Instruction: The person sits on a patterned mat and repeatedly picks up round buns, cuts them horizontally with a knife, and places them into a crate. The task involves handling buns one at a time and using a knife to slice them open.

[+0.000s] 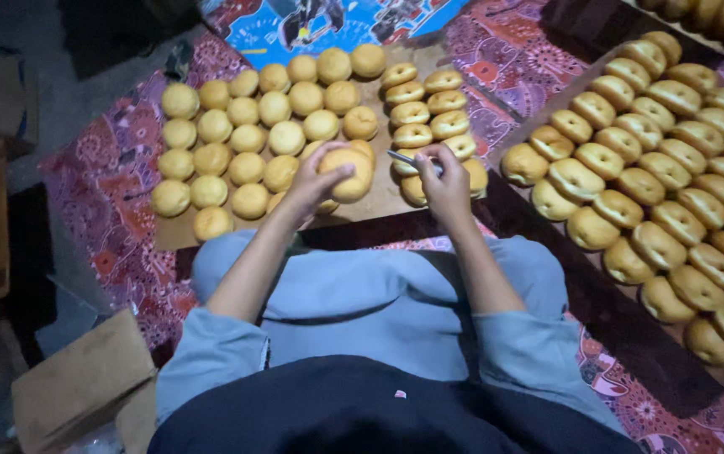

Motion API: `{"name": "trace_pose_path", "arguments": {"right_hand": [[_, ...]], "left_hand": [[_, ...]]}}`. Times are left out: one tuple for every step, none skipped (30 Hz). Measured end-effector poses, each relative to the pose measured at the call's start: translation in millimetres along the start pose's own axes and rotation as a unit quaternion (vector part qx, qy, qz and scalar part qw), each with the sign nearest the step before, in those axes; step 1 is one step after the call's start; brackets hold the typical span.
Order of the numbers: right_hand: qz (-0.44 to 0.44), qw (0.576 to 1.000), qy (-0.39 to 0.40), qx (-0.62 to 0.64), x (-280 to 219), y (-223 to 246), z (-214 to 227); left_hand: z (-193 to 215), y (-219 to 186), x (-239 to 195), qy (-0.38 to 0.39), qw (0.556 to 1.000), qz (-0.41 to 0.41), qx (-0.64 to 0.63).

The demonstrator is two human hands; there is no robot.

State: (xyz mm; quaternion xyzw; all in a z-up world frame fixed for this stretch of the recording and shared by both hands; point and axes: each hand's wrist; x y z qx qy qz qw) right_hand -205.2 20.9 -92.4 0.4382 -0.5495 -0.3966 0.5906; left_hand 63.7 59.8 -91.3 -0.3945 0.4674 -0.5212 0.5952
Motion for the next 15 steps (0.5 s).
{"name": "trace_pose_path", "arguments": {"right_hand": [[0.025,0.999,-0.011,0.028,-13,5,-9],[0.052,0.997,-0.021,0.059,-24,11,-19],[0.078,0.992,-0.031,0.090,-34,16,-29],[0.054,0.993,-0.034,0.100,-44,21,-37],[0.031,0.993,-0.036,0.109,-53,25,-45],[0.003,0.993,-0.039,0.115,-63,28,-48],[0.045,0.995,-0.033,0.078,-71,31,-50],[0.092,0.995,-0.027,0.040,-72,34,-51],[0.138,0.990,-0.020,0.002,-72,36,-52],[0.156,0.987,-0.030,-0.027,-73,38,-53],[0.174,0.982,-0.040,-0.056,-73,40,-54],[0.191,0.977,-0.050,-0.085,-73,40,-55],[0.201,0.975,-0.058,-0.079,-73,41,-54],[0.211,0.972,-0.067,-0.073,-73,42,-54],[0.221,0.970,-0.076,-0.067,-73,43,-53]], "left_hand": [[4,-3,-11,-0.012,0.994,-0.001,-0.106],[10,-6,-19,-0.026,0.978,-0.004,-0.208],[9,-7,-25,-0.074,0.966,-0.010,-0.248],[3,-6,-28,-0.118,0.951,-0.016,-0.287],[0,-4,-29,-0.162,0.932,-0.022,-0.324],[-7,-1,-30,-0.160,0.922,-0.013,-0.351],[-15,3,-32,-0.159,0.912,-0.004,-0.378],[-20,3,-28,-0.156,0.901,0.000,-0.404],[-25,3,-26,-0.132,0.905,-0.008,-0.404],[-27,2,-26,-0.107,0.909,-0.016,-0.404],[-27,1,-26,-0.083,0.911,-0.024,-0.403],[-26,0,-27,-0.092,0.913,-0.023,-0.396],[-26,-1,-27,-0.101,0.916,-0.022,-0.388],[-25,-3,-25,-0.110,0.918,-0.022,-0.380],[-25,-5,-24,-0.103,0.920,-0.023,-0.377]]}}
Point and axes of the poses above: each hand's wrist, its own x-axis towards the middle knuckle, its own z-axis out of the back of the hand, y = z × x, and after that the axes turned 15 degrees about x, right-handed
